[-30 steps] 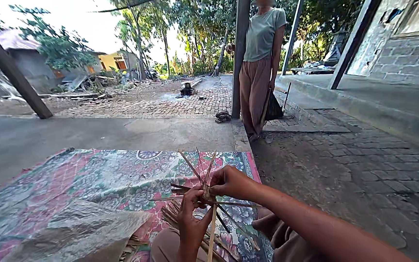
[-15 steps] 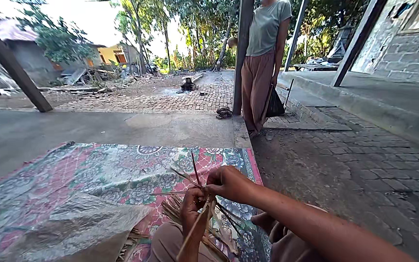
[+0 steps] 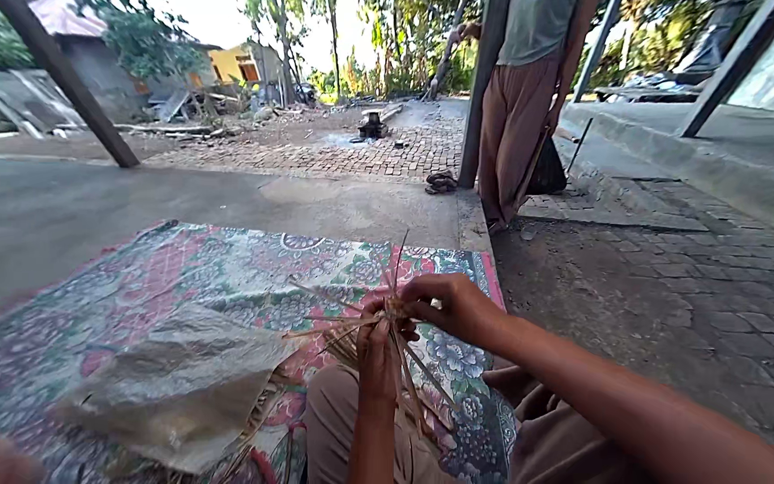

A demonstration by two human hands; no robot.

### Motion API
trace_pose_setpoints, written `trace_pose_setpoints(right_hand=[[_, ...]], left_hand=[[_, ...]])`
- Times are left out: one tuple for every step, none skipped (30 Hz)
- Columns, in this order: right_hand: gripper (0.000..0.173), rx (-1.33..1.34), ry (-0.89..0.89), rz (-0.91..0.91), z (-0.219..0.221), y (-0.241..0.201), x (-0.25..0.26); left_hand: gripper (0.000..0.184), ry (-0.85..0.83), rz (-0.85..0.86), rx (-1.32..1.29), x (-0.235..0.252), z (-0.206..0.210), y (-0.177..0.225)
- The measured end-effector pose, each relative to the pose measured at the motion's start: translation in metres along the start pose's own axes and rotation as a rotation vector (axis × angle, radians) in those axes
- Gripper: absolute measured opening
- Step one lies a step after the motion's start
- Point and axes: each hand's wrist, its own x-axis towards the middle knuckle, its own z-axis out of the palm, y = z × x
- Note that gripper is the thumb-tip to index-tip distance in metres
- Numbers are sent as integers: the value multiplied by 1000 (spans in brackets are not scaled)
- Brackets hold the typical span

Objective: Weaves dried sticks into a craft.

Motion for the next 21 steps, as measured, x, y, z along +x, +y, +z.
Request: trace_pose_setpoints(right_hand=[[18, 30, -9, 14, -5, 2, -1], [17, 56, -28, 37, -11, 4, -2], [14, 73, -52, 70, -17, 5, -2], [13, 83, -78, 104, -23, 6, -3], [12, 77, -100, 128, -27, 7, -4], [13, 60, -116, 145, -30, 8, -4], [15, 38, -139, 172, -33, 9, -4], [18, 25, -177, 213, -36, 8, -4], [20, 29, -224, 255, -39, 8, -3], [21, 59, -260, 283, -41, 8, -3], [20, 119, -280, 294, -42, 9, -4], [19, 201, -288, 284, -43, 12, -4], [16, 291, -287, 255, -45, 15, -5], [14, 373, -283, 221, -46, 18, -5], [12, 445, -276, 198, -49, 20, -5], [12, 495, -267, 187, -50, 21, -5], [13, 524, -265, 171, -52, 22, -5], [13, 550, -263, 165, -53, 23, -5], [12, 564, -267, 163, -53, 23, -5], [12, 569, -272, 162, -53, 22, -5], [13, 566, -274, 169, -53, 22, -5]], left_hand=[[46, 3, -24, -51, 1, 3, 1], [38, 16, -47, -106, 2, 7, 2], [33, 21, -66, -166, 3, 10, 3], [31, 28, -82, -220, 4, 12, 2], [30, 32, -97, -275, 5, 12, 2], [30, 27, -114, -329, 6, 12, 1], [30, 15, -137, -382, 7, 12, 2], [31, -5, -154, -431, 8, 12, 2], [31, -20, -161, -470, 8, 12, 1], [32, -37, -164, -505, 9, 12, 1], [32, -57, -163, -527, 9, 11, 0], [33, -74, -162, -534, 10, 10, -1], [33, -81, -162, -534, 11, 9, -1], [33, -76, -162, -534, 11, 10, -1], [32, -70, -159, -535, 11, 10, -2], [32, -63, -155, -534, 11, 10, -2], [33, -57, -154, -539, 11, 10, -3], [33, -52, -159, -541, 12, 11, -4], [33, -50, -167, -541, 12, 11, -4], [34, -48, -173, -544, 12, 11, -4], [35, -47, -177, -544, 12, 11, -5]])
